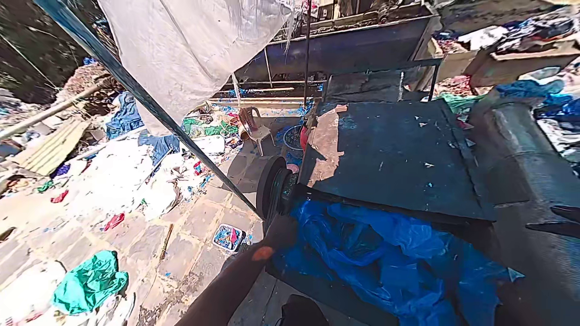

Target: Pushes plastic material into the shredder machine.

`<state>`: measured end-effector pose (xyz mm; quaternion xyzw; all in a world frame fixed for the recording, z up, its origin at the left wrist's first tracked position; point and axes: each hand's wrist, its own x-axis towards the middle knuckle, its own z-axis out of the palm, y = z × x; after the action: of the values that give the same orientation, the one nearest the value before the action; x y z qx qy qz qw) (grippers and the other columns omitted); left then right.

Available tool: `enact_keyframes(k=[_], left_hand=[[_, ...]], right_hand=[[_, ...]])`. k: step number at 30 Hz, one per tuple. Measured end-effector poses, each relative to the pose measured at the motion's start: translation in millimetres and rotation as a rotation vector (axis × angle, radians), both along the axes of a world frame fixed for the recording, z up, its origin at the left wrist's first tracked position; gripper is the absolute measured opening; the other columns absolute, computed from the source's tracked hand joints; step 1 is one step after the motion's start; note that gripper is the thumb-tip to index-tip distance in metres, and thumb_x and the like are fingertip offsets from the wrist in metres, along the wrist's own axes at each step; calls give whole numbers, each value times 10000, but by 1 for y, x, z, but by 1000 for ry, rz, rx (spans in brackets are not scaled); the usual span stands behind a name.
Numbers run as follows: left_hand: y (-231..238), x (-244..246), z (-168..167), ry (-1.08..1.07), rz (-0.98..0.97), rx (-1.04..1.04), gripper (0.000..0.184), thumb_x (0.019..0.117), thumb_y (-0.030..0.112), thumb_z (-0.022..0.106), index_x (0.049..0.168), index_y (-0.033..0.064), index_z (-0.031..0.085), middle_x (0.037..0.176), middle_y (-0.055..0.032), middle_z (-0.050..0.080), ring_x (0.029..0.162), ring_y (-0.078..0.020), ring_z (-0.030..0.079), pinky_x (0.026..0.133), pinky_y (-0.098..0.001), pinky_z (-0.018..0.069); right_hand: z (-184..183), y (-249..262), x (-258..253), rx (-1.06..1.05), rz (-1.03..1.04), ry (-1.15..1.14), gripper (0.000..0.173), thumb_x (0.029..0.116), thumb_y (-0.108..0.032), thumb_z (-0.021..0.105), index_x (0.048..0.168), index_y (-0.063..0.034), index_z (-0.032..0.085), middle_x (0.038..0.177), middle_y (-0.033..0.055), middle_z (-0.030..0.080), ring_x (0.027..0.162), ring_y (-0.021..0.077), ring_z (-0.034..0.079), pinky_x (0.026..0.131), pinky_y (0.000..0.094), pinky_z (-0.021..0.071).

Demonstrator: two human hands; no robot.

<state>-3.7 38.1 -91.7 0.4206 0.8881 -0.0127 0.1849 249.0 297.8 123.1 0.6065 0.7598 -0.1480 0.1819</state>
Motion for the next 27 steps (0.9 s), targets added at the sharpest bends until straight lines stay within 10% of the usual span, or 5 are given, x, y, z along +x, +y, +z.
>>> enact_keyframes(k=[4,8,14,27], left_hand=[[0,4,7,22,8,-28,400,972,324,557,1278,86,660,1329,-130,653,1297,-352,566,1075,-609,408],[4,12,7,74,27,-49,419,947,364,566,1260,112,685,1307,-115,676,1275,-335,595,1065,-597,436],[10,24,21,108,27,-52,393,985,350,560,1251,99,704,1334,-127,670,1286,-335,596,1084,-595,419],[9,23,15,134,11,-47,411,985,371,587,1277,104,697,1339,-136,669,1304,-343,584,1083,-615,409]], right_hand=[[-85,64,32,225,168,137,383,1071,-201,486,1214,110,656,1303,311,640,1268,413,612,1060,553,455],[-107,90,52,88,74,75,444,1098,-235,429,1410,60,543,1429,284,564,1356,414,537,1107,563,416],[-155,96,90,214,74,130,378,1073,-268,494,1219,49,639,1214,291,650,1114,475,648,856,630,535],[-178,79,140,109,-89,568,361,1085,-263,481,1304,-44,665,1315,191,655,1246,364,609,1042,567,462]])
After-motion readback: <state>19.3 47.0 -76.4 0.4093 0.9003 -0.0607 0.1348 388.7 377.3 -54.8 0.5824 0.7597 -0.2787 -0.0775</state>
